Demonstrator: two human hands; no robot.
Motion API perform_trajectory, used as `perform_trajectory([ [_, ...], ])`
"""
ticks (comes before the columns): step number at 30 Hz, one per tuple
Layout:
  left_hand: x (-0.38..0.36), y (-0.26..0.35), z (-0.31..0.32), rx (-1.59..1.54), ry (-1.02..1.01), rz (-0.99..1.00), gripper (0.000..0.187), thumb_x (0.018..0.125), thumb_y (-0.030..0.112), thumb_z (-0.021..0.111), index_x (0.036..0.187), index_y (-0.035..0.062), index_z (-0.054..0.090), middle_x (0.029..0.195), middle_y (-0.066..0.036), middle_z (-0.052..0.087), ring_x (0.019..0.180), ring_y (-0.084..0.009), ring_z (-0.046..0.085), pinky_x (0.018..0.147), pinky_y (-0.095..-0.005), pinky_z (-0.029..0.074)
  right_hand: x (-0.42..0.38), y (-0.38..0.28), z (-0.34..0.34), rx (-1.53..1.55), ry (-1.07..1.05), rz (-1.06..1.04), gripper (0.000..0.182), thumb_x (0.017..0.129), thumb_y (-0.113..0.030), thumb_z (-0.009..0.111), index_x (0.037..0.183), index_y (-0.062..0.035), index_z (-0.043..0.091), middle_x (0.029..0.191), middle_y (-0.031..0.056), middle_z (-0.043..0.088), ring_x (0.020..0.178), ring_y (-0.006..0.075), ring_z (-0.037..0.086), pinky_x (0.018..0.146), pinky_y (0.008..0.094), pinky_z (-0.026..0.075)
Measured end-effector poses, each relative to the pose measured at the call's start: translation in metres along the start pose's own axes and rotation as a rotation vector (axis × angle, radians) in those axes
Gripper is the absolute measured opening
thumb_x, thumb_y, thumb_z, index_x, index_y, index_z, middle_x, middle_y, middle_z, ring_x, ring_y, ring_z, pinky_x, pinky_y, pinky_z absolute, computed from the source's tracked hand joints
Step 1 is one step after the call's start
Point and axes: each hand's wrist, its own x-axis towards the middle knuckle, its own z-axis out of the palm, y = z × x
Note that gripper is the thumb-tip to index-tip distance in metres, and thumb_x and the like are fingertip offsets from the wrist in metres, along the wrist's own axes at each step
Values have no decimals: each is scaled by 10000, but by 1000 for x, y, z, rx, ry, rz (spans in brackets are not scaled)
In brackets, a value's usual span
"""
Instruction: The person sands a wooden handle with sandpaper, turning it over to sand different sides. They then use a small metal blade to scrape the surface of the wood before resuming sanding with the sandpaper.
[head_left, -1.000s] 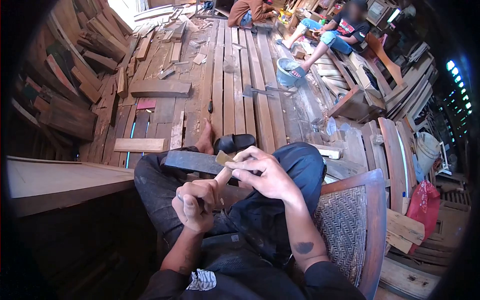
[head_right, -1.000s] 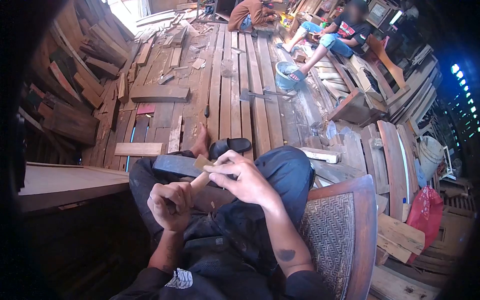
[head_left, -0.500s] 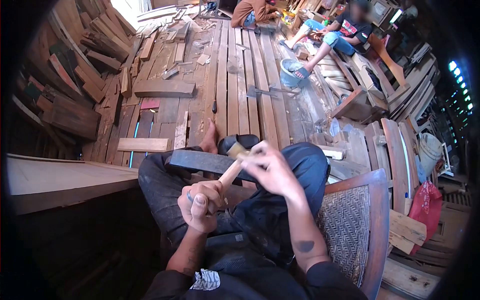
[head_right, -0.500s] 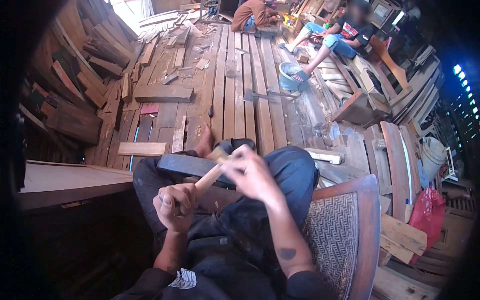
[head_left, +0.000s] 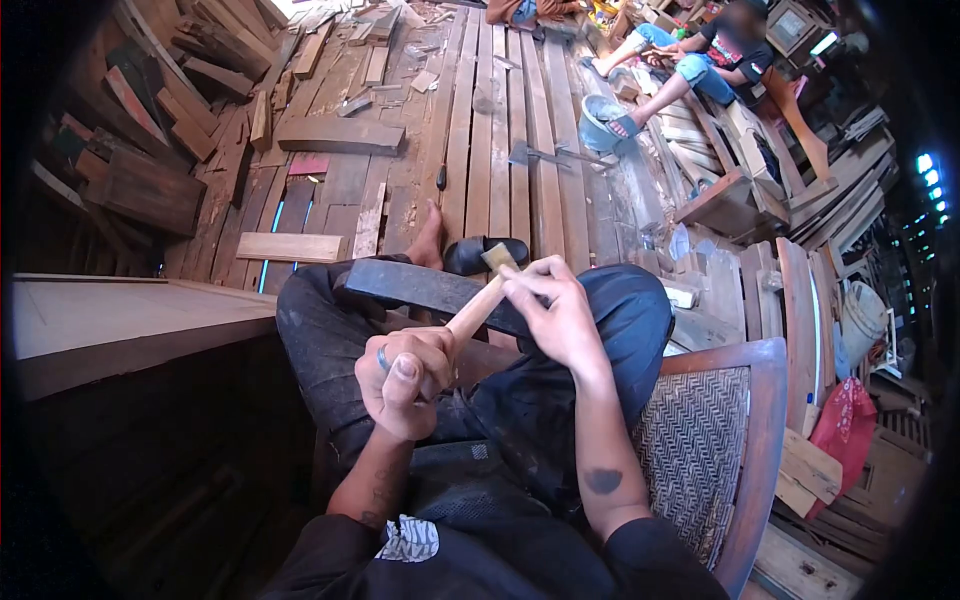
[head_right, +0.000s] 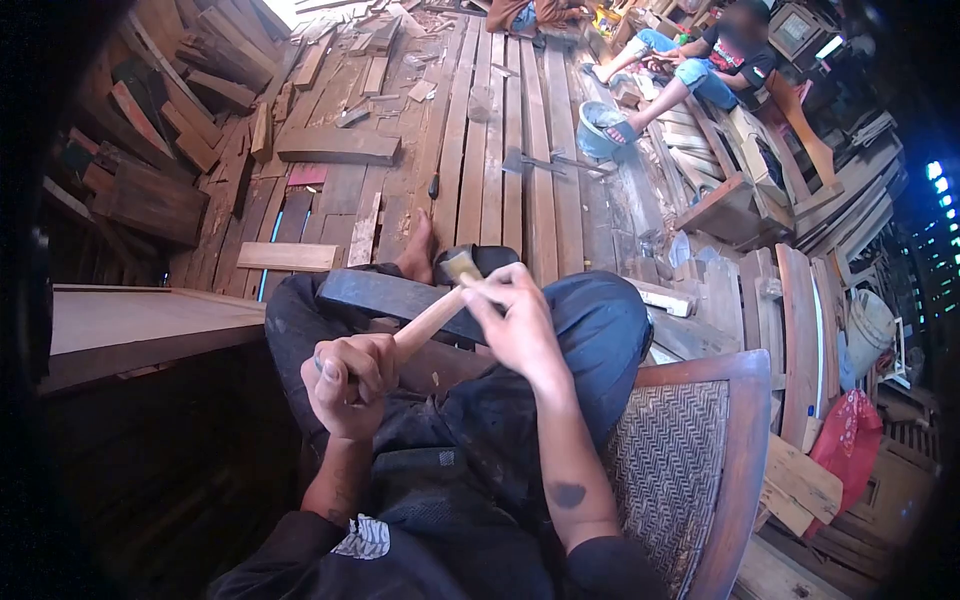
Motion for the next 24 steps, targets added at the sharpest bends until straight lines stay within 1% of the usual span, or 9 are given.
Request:
perform_trajectory([
  [2,5,1,3,20,-15,-3,465,1106,235,502,692,31,551,581,-59,552,490,-188,482,550,-360,460,-8,1,-3,-47,-17,-10,236,1014,-177,791,1221,-77,843,1112,125,688,1017,256,712,928,365,566],
  [5,2,0,2,4,-22,-12,451,1097,216,502,690,32,559,587,-65,561,489,-191,485,540,-362,452,-27,-50,-8,169,-154,-248,254,1015,-125,791,1257,-58,827,1059,112,666,970,219,692,894,349,565],
  [9,5,0,5,32,-61,18,437,1083,199,500,686,29,571,584,-71,568,479,-199,482,519,-368,429,-6,-5,-8,86,-51,20,261,1024,-127,785,1273,-58,822,1062,97,670,976,200,686,894,348,567],
  [12,13,3,10,48,-133,37,441,1072,207,511,675,26,577,581,-71,568,470,-204,482,506,-369,402,-22,-24,-18,110,-189,-58,291,1009,-78,775,1297,-61,817,1101,79,682,1072,216,669,992,333,531],
  [16,8,3,6,60,-160,27,433,1058,212,526,676,19,587,579,-69,567,477,-201,487,511,-370,381,-17,-21,-18,73,-175,-118,283,1005,-74,773,1283,-65,823,1118,100,712,1060,228,697,994,348,538],
  [18,10,2,7,95,-182,21,419,1048,208,538,677,21,589,579,-67,565,481,-201,487,517,-371,385,-10,4,-13,115,-137,63,275,1002,-67,768,1270,-51,822,1104,105,713,1059,230,702,989,353,541],
  [21,14,5,9,104,-263,90,348,1000,168,580,680,33,607,580,-57,564,476,-213,486,521,-376,389,-31,-52,-16,68,-195,-193,301,988,-47,776,1284,-68,822,1123,92,695,1050,224,703,973,358,554],
  [22,15,9,7,116,-296,99,335,992,160,582,683,33,614,579,-56,565,472,-214,483,520,-378,389,-35,-64,-16,162,-238,-204,311,983,-47,783,1291,-72,820,1123,88,690,1042,229,708,971,356,559],
  [24,13,12,13,111,-230,85,442,1048,245,570,654,46,570,525,-32,513,424,-190,431,493,-366,350,-26,-52,-16,45,-217,-190,293,993,-48,774,1282,-65,821,1111,95,687,1033,232,710,961,350,563],
])
